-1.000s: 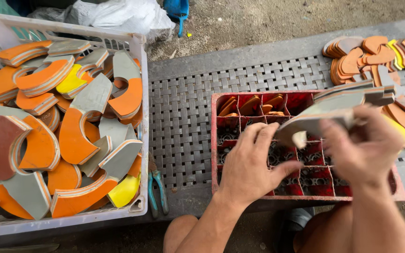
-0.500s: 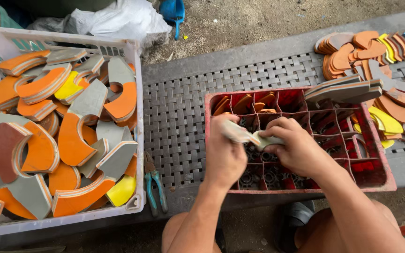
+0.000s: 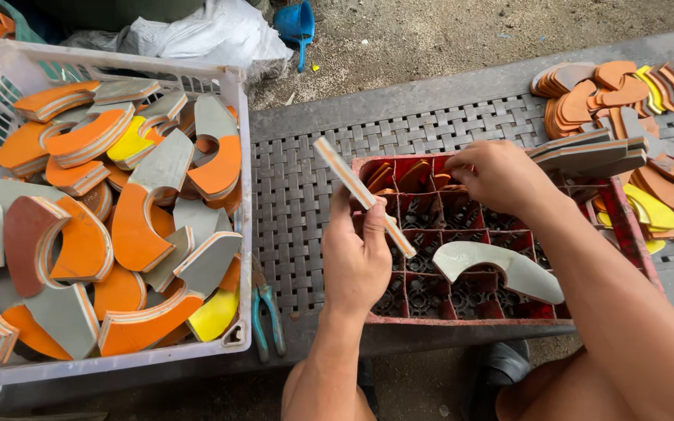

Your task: The person picks up curved ceramic pieces from a white basket and a red crate, aligns them, and presses them together by hand. The person repeatedly handles multiple pieces, stacking and joining them into small assemblies on the workbench.

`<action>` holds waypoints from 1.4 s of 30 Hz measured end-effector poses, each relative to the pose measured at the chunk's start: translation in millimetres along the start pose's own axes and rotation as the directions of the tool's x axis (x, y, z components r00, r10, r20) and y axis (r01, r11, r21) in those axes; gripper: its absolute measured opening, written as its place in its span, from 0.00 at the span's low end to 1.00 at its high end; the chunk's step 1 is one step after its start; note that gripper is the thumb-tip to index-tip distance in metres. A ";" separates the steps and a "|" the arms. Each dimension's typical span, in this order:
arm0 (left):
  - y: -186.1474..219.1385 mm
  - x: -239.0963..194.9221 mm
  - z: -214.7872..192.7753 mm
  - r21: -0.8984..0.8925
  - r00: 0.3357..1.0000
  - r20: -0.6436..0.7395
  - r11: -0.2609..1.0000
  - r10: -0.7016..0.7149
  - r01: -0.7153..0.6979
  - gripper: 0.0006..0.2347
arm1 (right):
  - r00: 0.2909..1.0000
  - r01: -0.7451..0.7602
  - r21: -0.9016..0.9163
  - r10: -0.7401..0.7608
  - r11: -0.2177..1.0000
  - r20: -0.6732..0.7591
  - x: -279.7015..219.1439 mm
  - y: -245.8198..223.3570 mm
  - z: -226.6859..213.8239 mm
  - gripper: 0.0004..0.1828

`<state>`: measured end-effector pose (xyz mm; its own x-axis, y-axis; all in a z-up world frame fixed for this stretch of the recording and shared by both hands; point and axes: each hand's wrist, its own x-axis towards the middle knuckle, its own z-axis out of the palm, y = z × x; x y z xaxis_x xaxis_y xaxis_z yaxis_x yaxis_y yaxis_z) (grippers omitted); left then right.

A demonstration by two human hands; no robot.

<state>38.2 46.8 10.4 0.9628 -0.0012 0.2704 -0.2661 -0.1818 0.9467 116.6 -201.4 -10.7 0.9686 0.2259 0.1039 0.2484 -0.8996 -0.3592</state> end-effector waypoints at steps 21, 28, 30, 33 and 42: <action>13.6 -11.6 3.0 -0.412 0.867 0.497 0.868 -0.039 0.276 0.18 | 0.927 -0.192 0.809 0.373 0.556 -0.036 -87.6 -87.7 -40.7 0.09; 16.1 -16.7 19.4 -0.228 0.955 0.292 0.967 -0.046 0.116 0.22 | 0.959 -0.227 0.867 0.256 0.443 0.121 -113.4 -88.1 -19.0 0.25; 16.6 -15.6 19.0 -0.186 0.965 0.245 0.981 0.094 -0.048 0.21 | 0.972 -0.183 0.893 0.212 0.411 0.102 -112.0 -82.8 -12.9 0.27; 16.7 -17.9 23.0 -0.265 0.974 0.212 0.964 0.077 -0.018 0.21 | 0.949 -0.239 0.901 0.282 0.362 0.139 -107.4 -78.0 -4.5 0.24; 20.5 -11.5 26.8 -0.586 0.977 0.161 0.783 -0.143 0.211 0.20 | 0.933 0.152 0.987 0.321 0.060 -0.163 -121.1 -62.0 -36.8 0.13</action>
<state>22.9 16.7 21.9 0.9860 -0.1333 0.1001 -0.0329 0.4334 0.9006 -16.5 -186.8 33.0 0.9813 -0.1388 0.1333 0.1745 0.3493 -0.9206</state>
